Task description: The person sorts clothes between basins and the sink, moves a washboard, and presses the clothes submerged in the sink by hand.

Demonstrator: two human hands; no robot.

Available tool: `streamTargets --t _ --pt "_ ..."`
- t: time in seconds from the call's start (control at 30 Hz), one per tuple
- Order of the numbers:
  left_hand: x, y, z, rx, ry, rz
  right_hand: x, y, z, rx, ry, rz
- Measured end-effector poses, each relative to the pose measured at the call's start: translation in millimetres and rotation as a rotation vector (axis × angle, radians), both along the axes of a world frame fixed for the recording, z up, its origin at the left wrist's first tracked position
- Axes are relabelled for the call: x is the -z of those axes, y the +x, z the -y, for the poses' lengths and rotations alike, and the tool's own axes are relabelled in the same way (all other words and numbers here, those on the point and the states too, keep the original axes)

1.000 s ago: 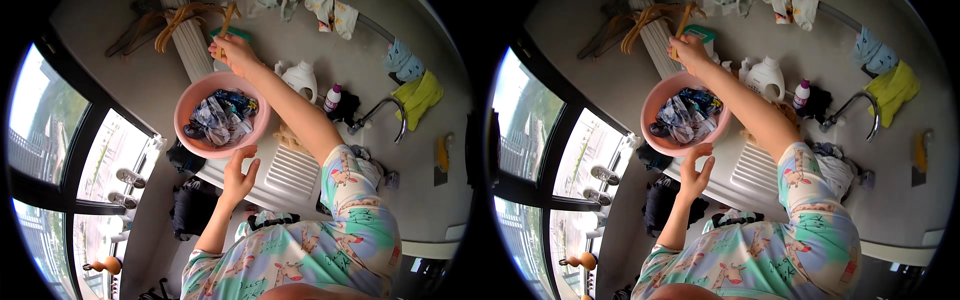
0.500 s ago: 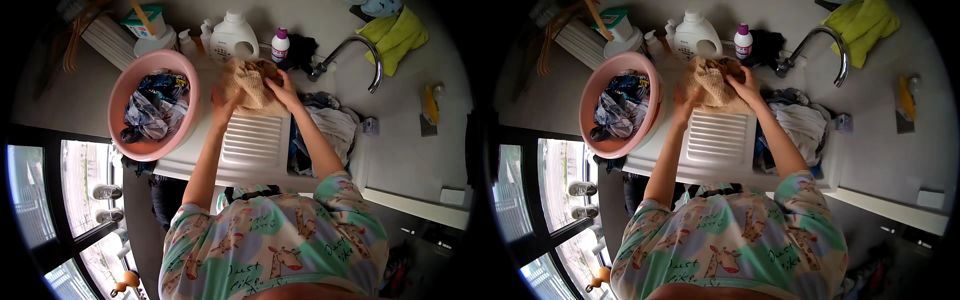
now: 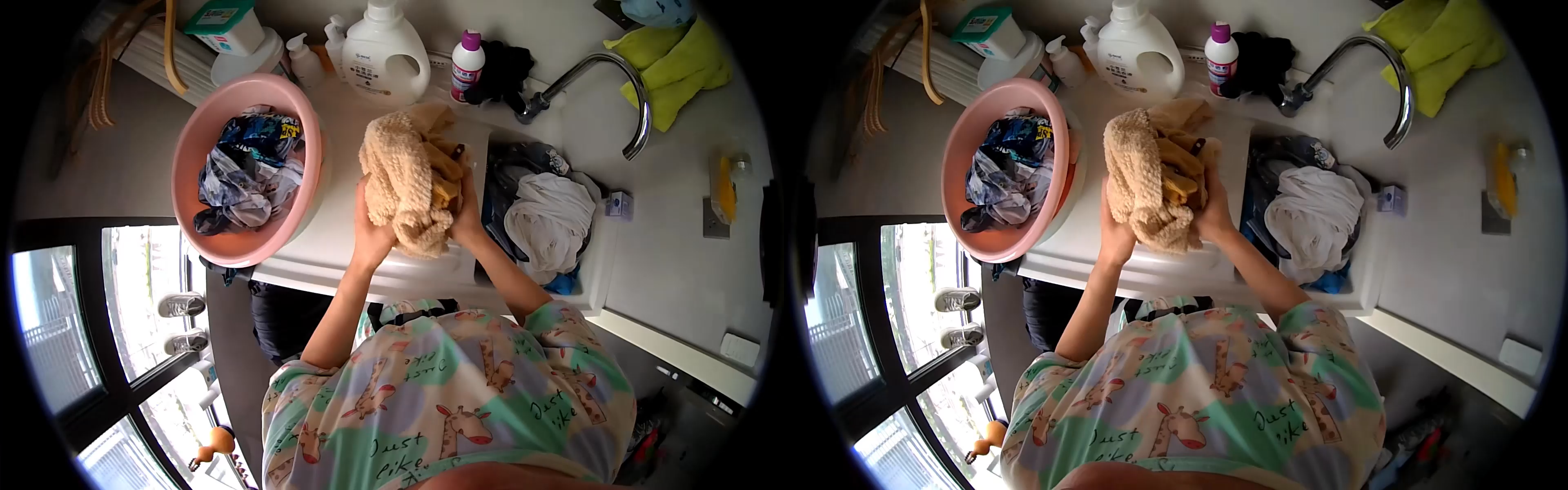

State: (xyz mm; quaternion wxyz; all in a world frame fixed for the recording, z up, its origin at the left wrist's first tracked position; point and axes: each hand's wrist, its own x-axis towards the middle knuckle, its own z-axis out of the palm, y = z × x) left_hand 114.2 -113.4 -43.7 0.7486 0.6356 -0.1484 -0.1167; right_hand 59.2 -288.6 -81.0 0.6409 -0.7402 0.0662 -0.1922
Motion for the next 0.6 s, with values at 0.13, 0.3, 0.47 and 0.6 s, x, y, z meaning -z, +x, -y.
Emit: streamTargets --t 0.13,0.3,0.47,0.6 --pt "-62.1 -3.3 -33.5 -0.184 0.051 0.402 -105.4 11.9 -33.7 -0.316 1.108 0.254" --pt "-170.3 19.2 -94.5 -0.427 -0.027 0.710 -222.0 87.0 -61.7 -0.146 -0.447 0.901" --pt "-243.7 39.5 -164.6 -0.588 -0.138 0.871 -331.9 129.1 -150.4 -0.466 -0.138 1.233" --pt "-241.4 64.0 -207.5 -0.572 -0.056 0.799 -285.8 157.0 -155.5 -0.599 -0.211 0.885"
